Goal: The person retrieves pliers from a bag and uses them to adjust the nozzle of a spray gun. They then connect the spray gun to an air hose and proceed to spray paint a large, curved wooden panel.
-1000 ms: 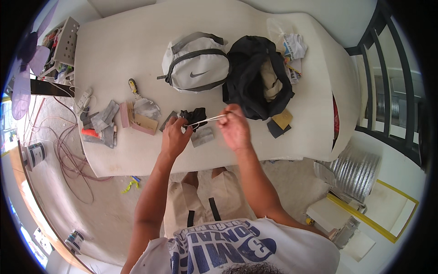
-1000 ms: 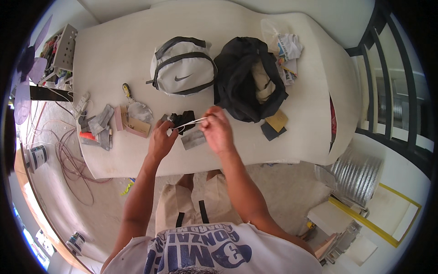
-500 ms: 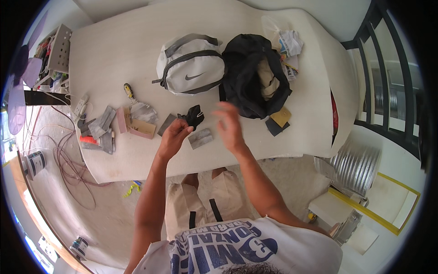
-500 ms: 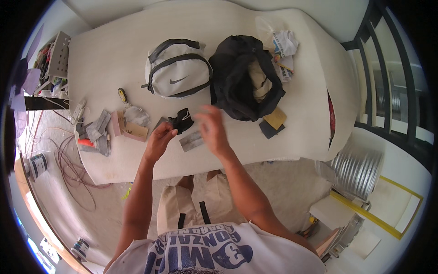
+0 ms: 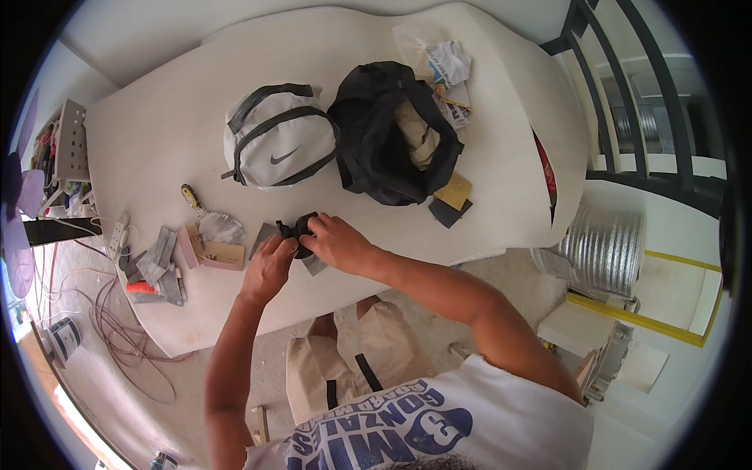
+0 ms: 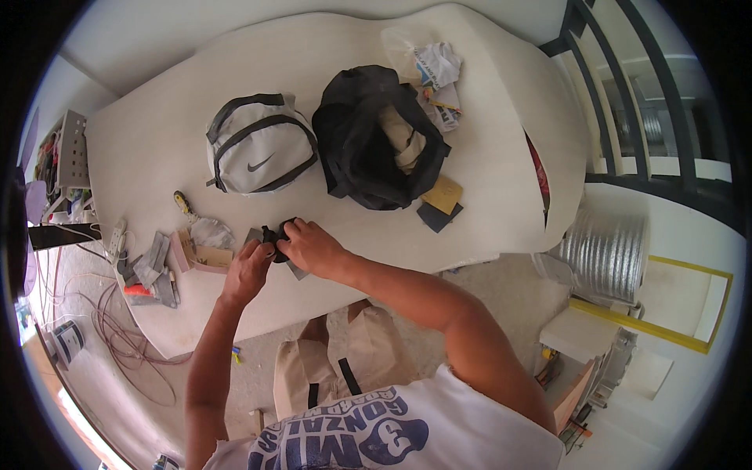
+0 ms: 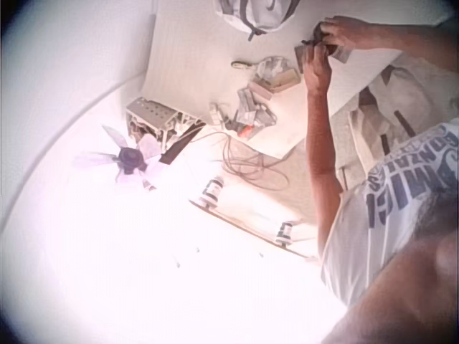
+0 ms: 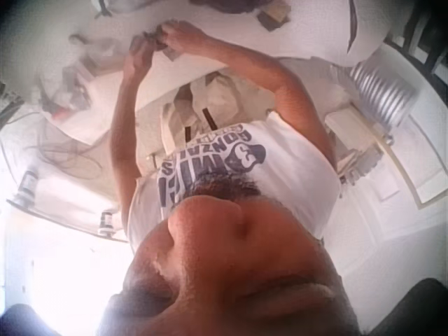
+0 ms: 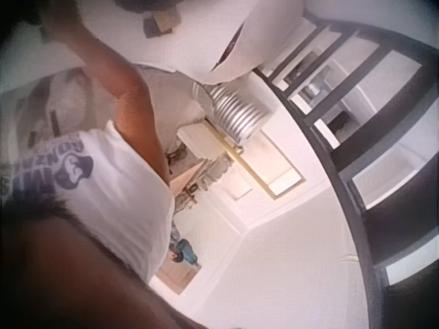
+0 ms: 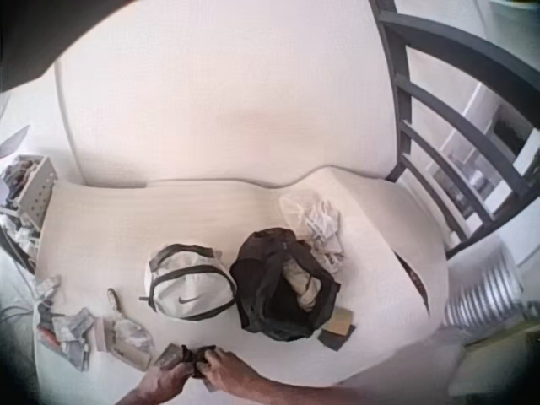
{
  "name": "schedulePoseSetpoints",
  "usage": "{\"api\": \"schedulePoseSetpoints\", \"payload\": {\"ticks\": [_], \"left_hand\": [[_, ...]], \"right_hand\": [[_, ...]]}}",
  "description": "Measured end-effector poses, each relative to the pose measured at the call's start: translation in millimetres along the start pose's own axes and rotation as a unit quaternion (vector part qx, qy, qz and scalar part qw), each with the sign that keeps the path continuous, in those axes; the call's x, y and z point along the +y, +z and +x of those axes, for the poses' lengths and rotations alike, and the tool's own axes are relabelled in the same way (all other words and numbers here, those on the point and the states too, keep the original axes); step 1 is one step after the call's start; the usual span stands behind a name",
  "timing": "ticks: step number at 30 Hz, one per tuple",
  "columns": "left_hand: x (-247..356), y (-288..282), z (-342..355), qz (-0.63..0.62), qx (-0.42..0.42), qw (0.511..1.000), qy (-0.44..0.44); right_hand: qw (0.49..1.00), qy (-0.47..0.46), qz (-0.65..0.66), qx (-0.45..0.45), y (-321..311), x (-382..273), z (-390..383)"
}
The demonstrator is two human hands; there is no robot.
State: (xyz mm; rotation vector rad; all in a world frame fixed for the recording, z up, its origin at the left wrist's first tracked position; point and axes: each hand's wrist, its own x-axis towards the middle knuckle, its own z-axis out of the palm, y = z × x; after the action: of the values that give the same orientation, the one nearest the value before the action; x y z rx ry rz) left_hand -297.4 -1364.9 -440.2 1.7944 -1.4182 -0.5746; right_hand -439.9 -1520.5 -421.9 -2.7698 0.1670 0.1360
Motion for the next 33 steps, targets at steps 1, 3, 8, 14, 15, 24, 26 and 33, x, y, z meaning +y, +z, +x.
{"api": "schedulePoseSetpoints", "payload": {"ticks": [1,3,8,14,15,24,26,33], "left_hand": [[2,-3,1,0.007,-0.014,1.000,0.016],[9,1,1,0.002,-0.021,1.000,0.002],[-10,-4,-8,0.014,-0.132,0.991,-0.001],[5,-13,1,0.063,-0.122,0.990,0.045],[10,-11,-3,0.069,-0.126,0.989,0.037],[17,-16,-21,-0.011,-0.020,0.991,-0.132],[23,-2,-15,0.017,0.052,0.986,-0.160],[33,16,-8,0.036,0.196,0.954,-0.225]], "right_hand": [[1.000,-0.021,-0.006,0.010,3,2,0],[0.997,-0.065,-0.018,0.028,10,12,-1],[0.981,-0.177,0.061,0.048,-2,20,1],[0.991,-0.113,-0.017,0.065,23,6,-12],[0.996,-0.088,-0.021,0.018,24,12,-16],[0.999,0.043,-0.002,-0.015,-23,35,-34],[0.993,0.102,0.041,-0.052,-10,28,-23],[0.983,0.183,0.005,-0.013,6,6,-22]]}}
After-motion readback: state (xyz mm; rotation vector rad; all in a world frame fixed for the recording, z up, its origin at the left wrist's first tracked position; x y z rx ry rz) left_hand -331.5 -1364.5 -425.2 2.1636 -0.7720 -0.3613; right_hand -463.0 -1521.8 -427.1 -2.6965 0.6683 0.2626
